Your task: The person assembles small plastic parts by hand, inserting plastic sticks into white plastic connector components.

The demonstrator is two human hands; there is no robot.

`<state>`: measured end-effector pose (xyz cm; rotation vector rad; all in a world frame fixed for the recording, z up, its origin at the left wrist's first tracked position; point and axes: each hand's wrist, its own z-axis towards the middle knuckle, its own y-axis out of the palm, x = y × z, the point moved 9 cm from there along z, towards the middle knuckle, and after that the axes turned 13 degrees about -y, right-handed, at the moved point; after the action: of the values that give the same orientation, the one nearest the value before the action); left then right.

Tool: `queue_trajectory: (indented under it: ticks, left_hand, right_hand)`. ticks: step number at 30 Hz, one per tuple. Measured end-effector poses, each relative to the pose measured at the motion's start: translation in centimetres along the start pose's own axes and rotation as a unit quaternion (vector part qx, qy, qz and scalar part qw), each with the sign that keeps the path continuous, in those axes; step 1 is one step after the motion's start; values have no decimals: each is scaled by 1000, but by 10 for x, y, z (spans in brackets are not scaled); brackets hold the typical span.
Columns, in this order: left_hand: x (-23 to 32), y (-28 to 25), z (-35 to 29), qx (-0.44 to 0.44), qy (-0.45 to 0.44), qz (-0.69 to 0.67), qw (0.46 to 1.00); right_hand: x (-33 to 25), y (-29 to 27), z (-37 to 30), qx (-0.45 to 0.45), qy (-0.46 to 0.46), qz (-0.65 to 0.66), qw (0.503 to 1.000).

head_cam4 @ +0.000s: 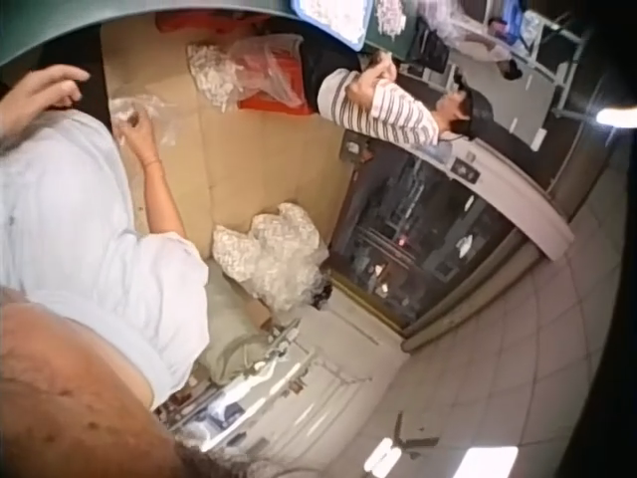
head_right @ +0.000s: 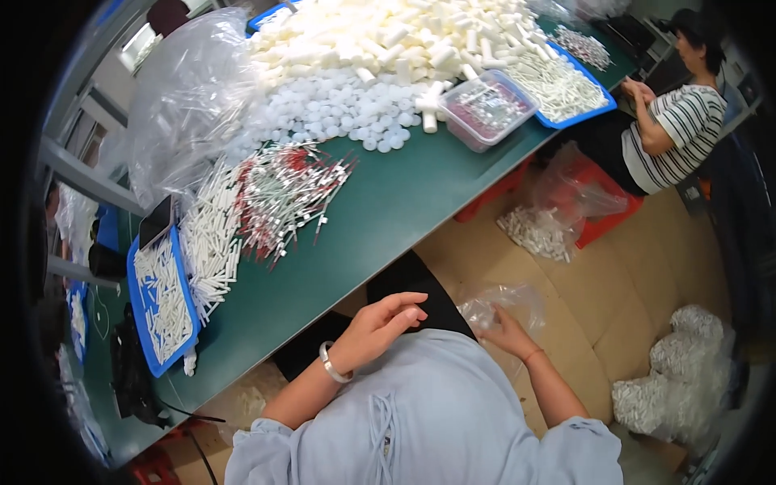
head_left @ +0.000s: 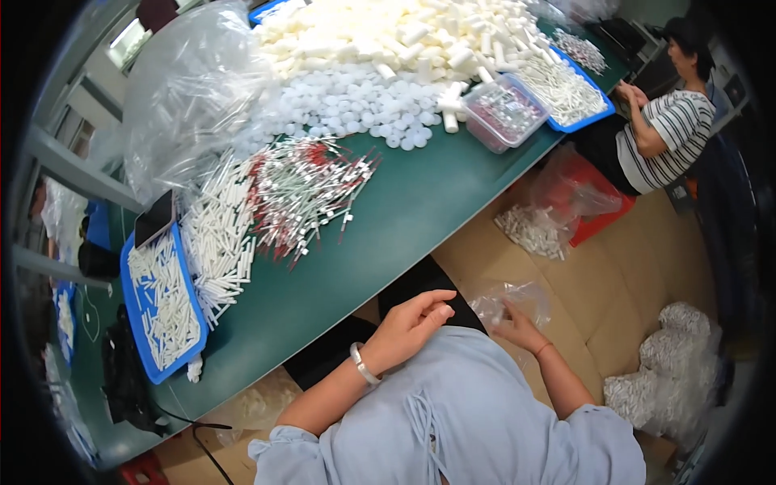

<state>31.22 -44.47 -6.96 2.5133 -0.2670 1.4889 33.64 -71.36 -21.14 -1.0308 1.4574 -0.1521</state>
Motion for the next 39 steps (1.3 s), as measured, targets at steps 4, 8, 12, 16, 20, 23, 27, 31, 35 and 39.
queue_trajectory:
  ticks: [4, 8, 12, 16, 20, 23, 27, 31, 35, 39]
  left_hand:
    - [57, -48, -42, 171, 131, 128, 968]
    - [83, -79, -56, 335, 226, 410, 817]
    - [87, -86, -35, 380, 251, 566, 687]
    - [79, -96, -26, 388, 246, 583, 670]
    - [83, -104, -38, 374, 233, 570, 694]
    - [94, -127, -49, 344, 253, 456, 781]
    - [129, -210, -74, 527, 218, 419, 707]
    - [113, -301, -59, 599, 100, 504, 614]
    - [85, -346, -39, 602, -12, 529, 599]
    - [85, -352, -44, 598, 1, 454, 660]
  right_hand:
    - [-3, -22, 17, 93, -92, -101, 986]
    - [-198, -89, 85, 217, -271, 57, 936]
    - [-307, -89, 163, 174, -430, 41, 885]
    - [-361, -60, 254, 177, -483, -22, 857]
    - [-392, -25, 299, 179, -536, -178, 806]
    - [-391, -12, 319, 180, -534, -220, 796]
    - [-386, -29, 314, 188, -540, -180, 800]
    - [-372, -50, 317, 188, -422, -77, 884]
    - [-368, -53, 306, 159, -407, 7, 899]
    - [-359, -52, 293, 125, -400, 65, 906]
